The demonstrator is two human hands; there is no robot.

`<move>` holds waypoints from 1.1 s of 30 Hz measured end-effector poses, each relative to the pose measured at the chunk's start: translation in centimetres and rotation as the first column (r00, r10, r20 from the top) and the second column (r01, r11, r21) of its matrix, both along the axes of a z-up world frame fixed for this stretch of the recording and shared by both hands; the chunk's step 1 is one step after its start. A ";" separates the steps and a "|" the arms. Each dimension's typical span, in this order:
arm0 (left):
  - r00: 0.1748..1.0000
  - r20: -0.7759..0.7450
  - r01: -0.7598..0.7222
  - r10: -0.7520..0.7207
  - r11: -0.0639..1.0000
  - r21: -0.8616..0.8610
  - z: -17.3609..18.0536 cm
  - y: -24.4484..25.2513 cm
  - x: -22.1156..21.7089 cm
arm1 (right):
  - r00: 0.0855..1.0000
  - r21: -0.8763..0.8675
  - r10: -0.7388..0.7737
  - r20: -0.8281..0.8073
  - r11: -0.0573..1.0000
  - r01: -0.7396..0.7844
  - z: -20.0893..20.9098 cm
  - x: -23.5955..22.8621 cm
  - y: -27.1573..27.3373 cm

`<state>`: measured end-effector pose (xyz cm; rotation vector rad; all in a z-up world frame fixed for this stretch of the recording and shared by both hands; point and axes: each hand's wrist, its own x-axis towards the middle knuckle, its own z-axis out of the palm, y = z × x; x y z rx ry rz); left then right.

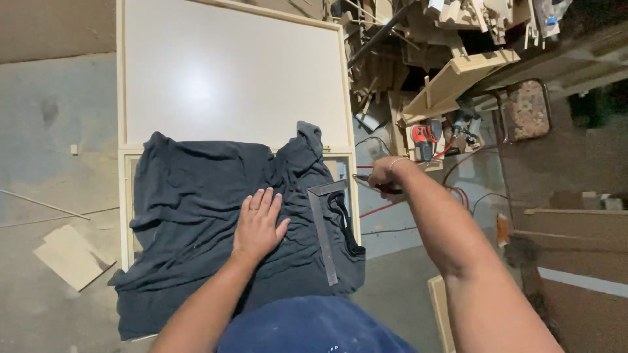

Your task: The person uses a metal try square to check the corner angles of a rectangular wooden frame resting on a workbench. They repeatedly place the square at different corners, adjust its position, and visually inspect the alignment between the square and the frame edges.

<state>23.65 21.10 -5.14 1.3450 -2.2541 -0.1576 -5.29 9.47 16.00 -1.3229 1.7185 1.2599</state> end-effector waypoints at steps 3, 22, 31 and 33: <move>1.000 0.002 -0.005 0.005 1.000 -0.001 -0.3 -0.1 0.0 | 0.999 0.006 -0.034 -0.017 0.999 0.034 -3.0 -1.6 -1.9; 1.000 -0.006 0.016 -0.016 0.998 0.060 -0.1 -0.1 0.2 | 0.996 -0.191 -0.003 0.084 0.981 0.019 -2.1 3.9 -4.7; 0.927 -0.372 0.095 0.047 0.930 0.356 3.5 -1.6 1.8 | 0.917 -0.767 0.359 0.174 0.634 -0.102 -0.1 9.6 6.8; 0.757 -0.646 0.178 0.101 0.919 0.352 6.0 -2.4 2.5 | 0.890 -0.819 0.359 0.281 0.573 0.028 -0.2 10.1 9.0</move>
